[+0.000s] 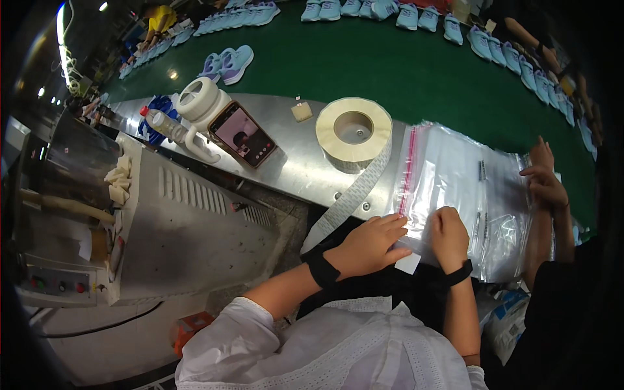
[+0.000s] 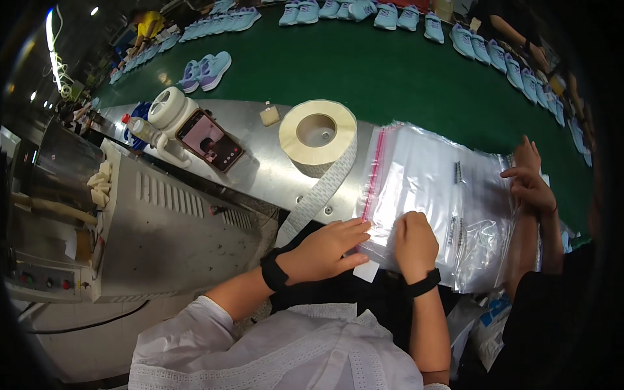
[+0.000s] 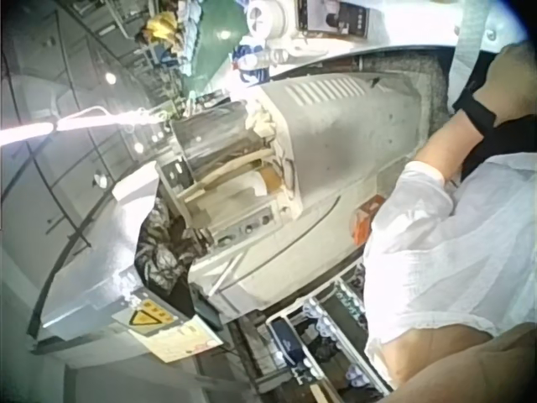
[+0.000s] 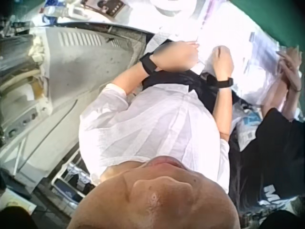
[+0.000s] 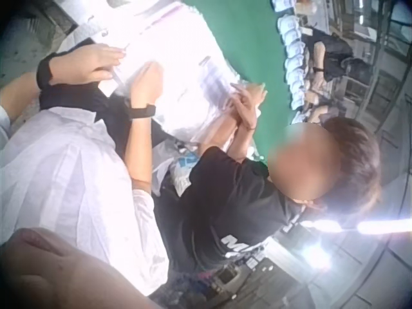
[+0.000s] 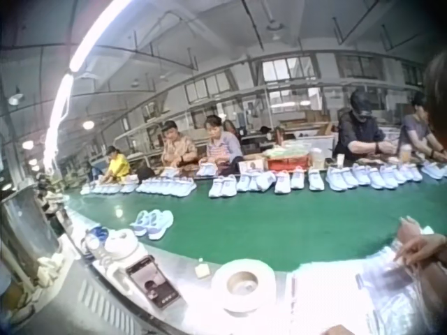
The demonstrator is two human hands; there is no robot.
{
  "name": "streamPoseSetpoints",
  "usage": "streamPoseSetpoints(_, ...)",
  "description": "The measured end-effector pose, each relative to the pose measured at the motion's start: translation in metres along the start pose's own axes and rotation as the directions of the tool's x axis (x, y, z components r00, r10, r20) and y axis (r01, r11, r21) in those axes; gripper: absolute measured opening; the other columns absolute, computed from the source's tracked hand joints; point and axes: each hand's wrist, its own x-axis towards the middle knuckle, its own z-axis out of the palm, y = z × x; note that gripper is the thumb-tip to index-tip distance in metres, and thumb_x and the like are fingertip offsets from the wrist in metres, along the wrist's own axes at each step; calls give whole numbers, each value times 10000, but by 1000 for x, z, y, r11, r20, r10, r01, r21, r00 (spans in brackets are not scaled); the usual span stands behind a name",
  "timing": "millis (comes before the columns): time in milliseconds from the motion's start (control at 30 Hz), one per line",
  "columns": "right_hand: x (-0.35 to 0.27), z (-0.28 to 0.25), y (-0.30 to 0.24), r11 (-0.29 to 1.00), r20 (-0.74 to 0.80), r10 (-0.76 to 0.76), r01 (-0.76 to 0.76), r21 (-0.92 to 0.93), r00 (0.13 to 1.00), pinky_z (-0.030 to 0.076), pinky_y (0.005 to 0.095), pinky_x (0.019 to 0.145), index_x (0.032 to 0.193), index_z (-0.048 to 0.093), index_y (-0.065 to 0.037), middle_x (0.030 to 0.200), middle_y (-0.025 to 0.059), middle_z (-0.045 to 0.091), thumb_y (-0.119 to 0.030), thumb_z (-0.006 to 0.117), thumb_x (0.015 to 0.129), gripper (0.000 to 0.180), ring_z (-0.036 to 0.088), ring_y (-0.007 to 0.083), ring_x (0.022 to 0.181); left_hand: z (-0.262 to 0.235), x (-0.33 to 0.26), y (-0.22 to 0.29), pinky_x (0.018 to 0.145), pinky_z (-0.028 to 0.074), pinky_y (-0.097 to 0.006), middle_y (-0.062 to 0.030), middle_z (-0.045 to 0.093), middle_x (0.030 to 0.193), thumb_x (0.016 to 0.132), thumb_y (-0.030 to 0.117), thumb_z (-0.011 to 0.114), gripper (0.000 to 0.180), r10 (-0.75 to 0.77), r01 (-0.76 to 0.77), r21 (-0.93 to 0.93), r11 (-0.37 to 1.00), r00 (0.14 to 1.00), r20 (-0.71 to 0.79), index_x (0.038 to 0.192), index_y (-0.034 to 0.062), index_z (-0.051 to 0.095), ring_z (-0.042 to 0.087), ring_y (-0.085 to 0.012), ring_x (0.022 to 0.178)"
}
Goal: The person places a pair of light blue shoes into a clear plastic bag on a green conveyor belt. They then tear off a label from a roll and affix it to the bag, smoothing it down to secure it. The process is repeated for multiple pairs of shoes.
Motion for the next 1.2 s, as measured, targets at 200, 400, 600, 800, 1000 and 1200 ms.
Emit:
streamPoseSetpoints(200,-2,-22,11,735,223,210,-304,607,952,409,279,566,887,551,27,686,55,554,-88,518,886,120,495,134,594,-22,71,19,829,490,-348,-164,578,1120,930,293,485,390,-248,363,-911,195,917,312,1117,-46,536,614,-234,950)
streamPoseSetpoints(400,-1,-69,16,583,226,353,-403,706,908,392,193,589,832,574,-50,767,-3,562,-106,482,909,132,480,51,657,34,121,-16,800,511,-352,-188,562,1112,941,250,447,321,-277,485,-860,-160,814,511,1070,-42,484,610,-280,959)
streamPoseSetpoints(600,1,-90,32,656,22,132,-104,748,991,398,223,657,825,577,-21,981,49,568,-39,486,871,104,481,84,768,86,155,-32,552,508,-338,-192,598,852,904,155,440,269,-256,485,-671,561,872,416,1054,-60,502,637,-251,725)
streamPoseSetpoints(800,-8,-80,8,740,122,30,-104,664,992,421,333,899,1098,539,-17,1132,119,552,-124,696,752,395,544,238,1035,64,150,-7,688,499,-461,-195,524,1015,940,358,422,462,-196,582,-790,-191,766,612,1191,-29,403,566,-298,854)
streamPoseSetpoints(1000,-25,-60,-16,958,92,-284,277,78,954,355,431,970,1220,480,-4,1257,177,480,-110,768,612,680,450,335,1165,-1,74,24,967,399,-519,-249,273,1397,939,479,426,739,-238,450,-841,-300,818,523,1436,37,105,376,-333,1262)
streamPoseSetpoints(1200,-17,-57,-16,955,-135,-211,234,184,968,460,328,576,946,635,-27,838,114,591,-35,630,770,176,586,250,682,-39,-14,14,923,453,-359,-110,464,1276,944,253,492,412,-523,133,-959,250,852,-18,1278,24,417,516,-206,1120)
